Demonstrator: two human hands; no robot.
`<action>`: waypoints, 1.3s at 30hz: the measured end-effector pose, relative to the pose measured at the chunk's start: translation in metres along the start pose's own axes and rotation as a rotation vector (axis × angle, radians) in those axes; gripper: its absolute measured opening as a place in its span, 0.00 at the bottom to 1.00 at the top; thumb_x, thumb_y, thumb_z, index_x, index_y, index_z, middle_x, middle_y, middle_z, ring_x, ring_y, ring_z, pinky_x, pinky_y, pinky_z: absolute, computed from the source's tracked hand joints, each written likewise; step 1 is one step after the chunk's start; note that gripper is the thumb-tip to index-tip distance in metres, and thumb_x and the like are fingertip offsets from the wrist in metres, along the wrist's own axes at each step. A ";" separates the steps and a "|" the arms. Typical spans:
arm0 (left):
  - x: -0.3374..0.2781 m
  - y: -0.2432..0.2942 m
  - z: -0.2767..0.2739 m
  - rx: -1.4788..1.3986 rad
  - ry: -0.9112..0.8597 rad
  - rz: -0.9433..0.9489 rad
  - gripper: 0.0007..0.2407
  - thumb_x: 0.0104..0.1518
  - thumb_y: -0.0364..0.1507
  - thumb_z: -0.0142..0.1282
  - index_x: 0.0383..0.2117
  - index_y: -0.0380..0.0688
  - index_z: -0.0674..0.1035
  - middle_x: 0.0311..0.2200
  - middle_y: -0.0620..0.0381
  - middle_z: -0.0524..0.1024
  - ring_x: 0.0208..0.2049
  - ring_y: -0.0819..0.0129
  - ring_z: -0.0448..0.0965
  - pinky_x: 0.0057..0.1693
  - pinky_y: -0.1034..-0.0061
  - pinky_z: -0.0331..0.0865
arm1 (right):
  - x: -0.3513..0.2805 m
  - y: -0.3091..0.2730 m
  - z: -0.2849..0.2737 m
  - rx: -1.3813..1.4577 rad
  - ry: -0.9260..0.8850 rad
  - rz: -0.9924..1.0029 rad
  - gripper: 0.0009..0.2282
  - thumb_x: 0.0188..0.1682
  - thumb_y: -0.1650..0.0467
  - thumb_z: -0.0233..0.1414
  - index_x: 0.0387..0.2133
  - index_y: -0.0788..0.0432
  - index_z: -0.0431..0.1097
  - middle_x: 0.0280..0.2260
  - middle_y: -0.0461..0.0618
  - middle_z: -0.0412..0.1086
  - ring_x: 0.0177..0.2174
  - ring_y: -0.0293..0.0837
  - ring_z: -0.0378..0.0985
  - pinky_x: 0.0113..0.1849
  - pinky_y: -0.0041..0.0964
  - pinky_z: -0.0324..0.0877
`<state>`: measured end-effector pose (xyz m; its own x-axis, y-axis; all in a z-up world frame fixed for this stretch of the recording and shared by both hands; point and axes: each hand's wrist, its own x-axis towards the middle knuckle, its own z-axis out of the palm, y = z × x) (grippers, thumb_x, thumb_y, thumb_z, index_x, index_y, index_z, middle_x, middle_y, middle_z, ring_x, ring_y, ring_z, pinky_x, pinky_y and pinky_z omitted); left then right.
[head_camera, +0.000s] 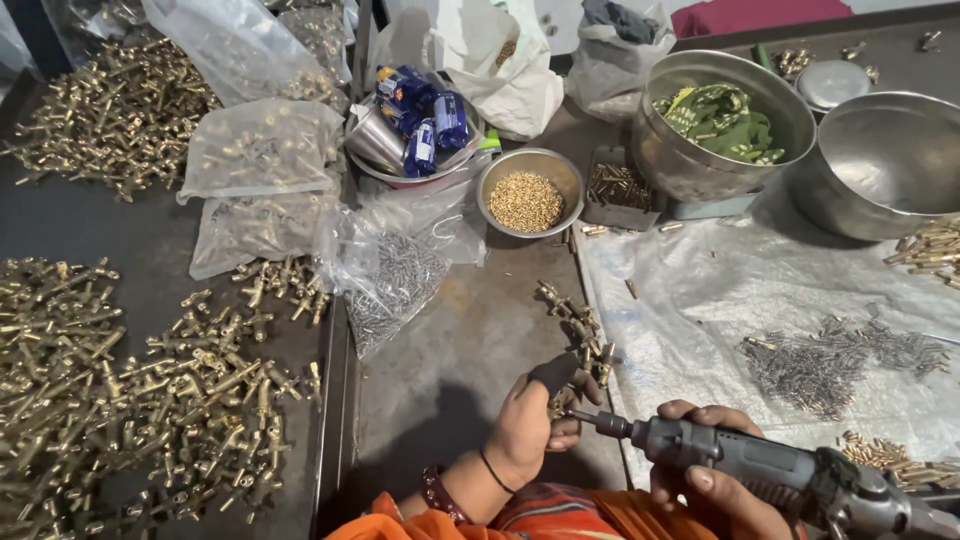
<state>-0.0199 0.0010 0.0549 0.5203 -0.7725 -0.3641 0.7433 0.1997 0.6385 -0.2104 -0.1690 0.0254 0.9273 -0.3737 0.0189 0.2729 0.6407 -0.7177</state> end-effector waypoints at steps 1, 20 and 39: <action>0.000 0.000 0.000 0.002 -0.001 0.003 0.17 0.67 0.37 0.45 0.28 0.34 0.78 0.18 0.63 0.63 0.12 0.80 0.54 0.21 0.82 0.49 | 0.002 -0.001 -0.002 0.001 -0.003 -0.002 0.25 0.45 0.80 0.57 0.58 0.61 0.60 0.59 0.69 0.60 0.31 0.60 0.77 0.30 0.55 0.77; -0.016 -0.005 0.004 0.177 -0.011 0.071 0.13 0.66 0.31 0.44 0.32 0.36 0.80 0.19 0.63 0.64 0.13 0.78 0.59 0.21 0.83 0.51 | -0.007 -0.003 0.013 -0.009 -0.033 -0.057 0.25 0.43 0.77 0.57 0.56 0.62 0.59 0.56 0.70 0.59 0.35 0.61 0.77 0.30 0.52 0.78; -0.092 0.130 -0.154 1.971 1.208 0.437 0.14 0.56 0.36 0.53 0.30 0.36 0.84 0.37 0.39 0.80 0.39 0.45 0.81 0.49 0.52 0.74 | 0.004 -0.001 -0.004 -0.387 -0.020 0.063 0.20 0.36 0.83 0.59 0.44 0.63 0.65 0.50 0.69 0.69 0.49 0.59 0.78 0.50 0.53 0.74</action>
<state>0.0936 0.1911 0.0669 0.9404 -0.1479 0.3061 -0.1955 -0.9719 0.1311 -0.2077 -0.1743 0.0236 0.9450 -0.3264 -0.0229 0.1018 0.3600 -0.9274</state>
